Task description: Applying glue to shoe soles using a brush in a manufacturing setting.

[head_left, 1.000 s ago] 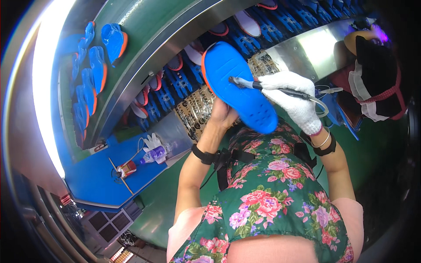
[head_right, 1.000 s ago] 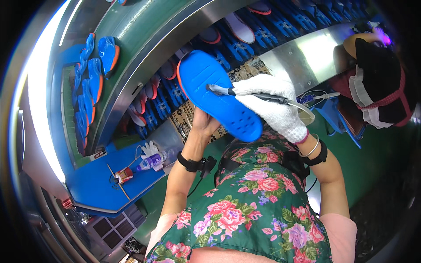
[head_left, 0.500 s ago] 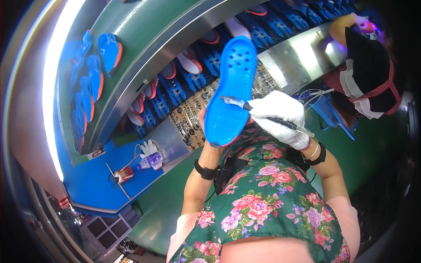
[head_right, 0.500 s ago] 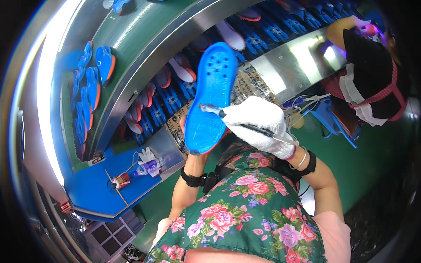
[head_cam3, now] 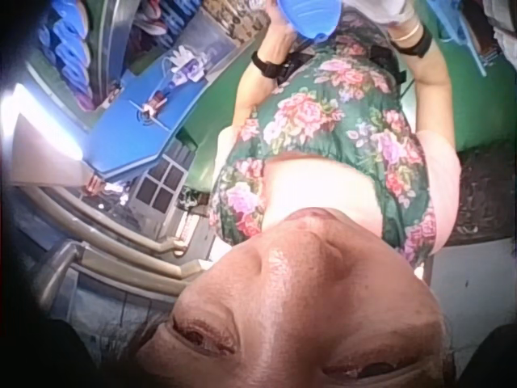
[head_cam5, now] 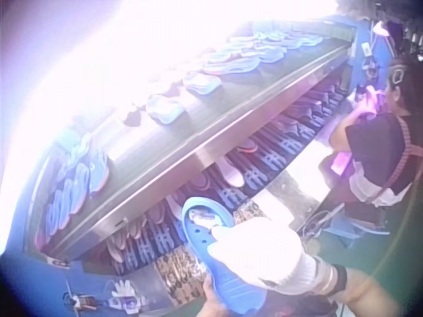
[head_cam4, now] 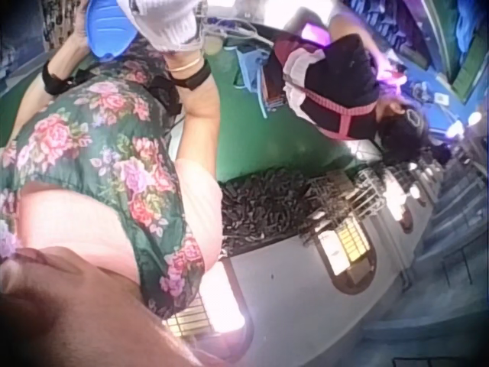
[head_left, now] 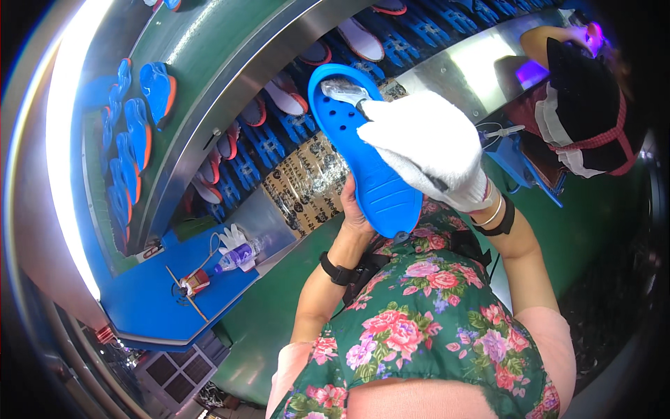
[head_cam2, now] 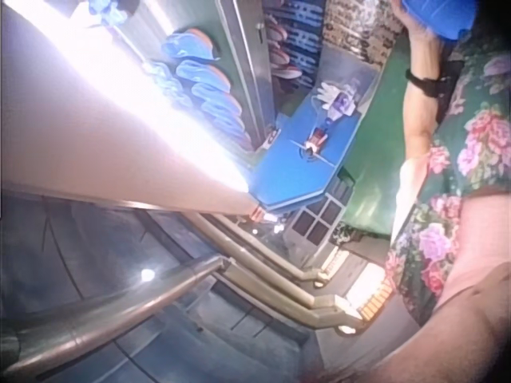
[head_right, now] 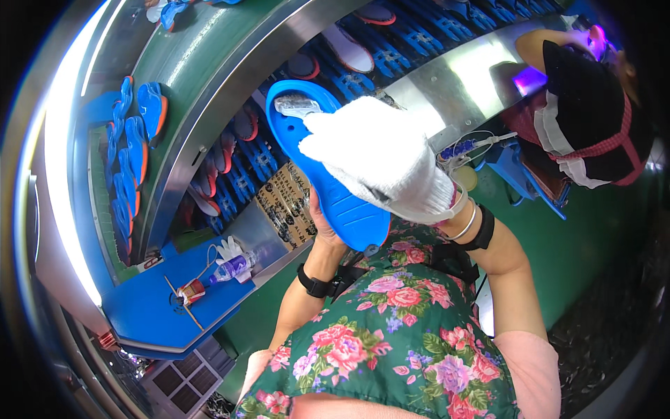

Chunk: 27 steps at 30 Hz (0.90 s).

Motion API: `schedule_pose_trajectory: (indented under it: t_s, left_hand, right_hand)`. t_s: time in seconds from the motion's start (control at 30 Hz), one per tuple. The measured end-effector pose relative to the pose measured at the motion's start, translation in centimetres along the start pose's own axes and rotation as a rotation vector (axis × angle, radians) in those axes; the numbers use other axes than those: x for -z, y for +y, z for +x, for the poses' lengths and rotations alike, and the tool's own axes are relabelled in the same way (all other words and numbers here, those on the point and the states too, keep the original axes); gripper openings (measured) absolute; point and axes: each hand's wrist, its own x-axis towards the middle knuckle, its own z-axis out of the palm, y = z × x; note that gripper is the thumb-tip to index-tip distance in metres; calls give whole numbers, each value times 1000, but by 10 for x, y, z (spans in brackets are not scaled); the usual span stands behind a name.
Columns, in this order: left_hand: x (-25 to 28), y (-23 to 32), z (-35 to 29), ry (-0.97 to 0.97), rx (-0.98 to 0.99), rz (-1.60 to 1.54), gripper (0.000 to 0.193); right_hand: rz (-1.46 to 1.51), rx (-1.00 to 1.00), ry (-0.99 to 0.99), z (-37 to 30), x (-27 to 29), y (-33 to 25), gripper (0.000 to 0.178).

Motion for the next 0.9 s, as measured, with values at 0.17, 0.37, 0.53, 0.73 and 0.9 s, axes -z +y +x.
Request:
schedule_pose_trajectory:
  t_s: [0.17, 0.37, 0.53, 0.73, 0.9]
  left_hand:
    - [7, -2, -3, -7, 43, -42, 92]
    - [7, -5, 6, 150, -133, -61, 87]
    - [-2, 10, 13, 28, -134, 32, 88]
    - [-19, 22, 34, -58, -320, -44, 93]
    - [-16, 24, 41, -273, -217, -276, 100]
  right_hand:
    - [63, -35, -131, -17, -10, -18, 36]
    - [272, -269, 15, -21, -8, -11, 26]
    - [152, -127, 18, -26, -23, -20, 27]
    - [377, -365, 170, -27, -25, -11, 17]
    - [232, -194, 16, -43, -33, -26, 27]
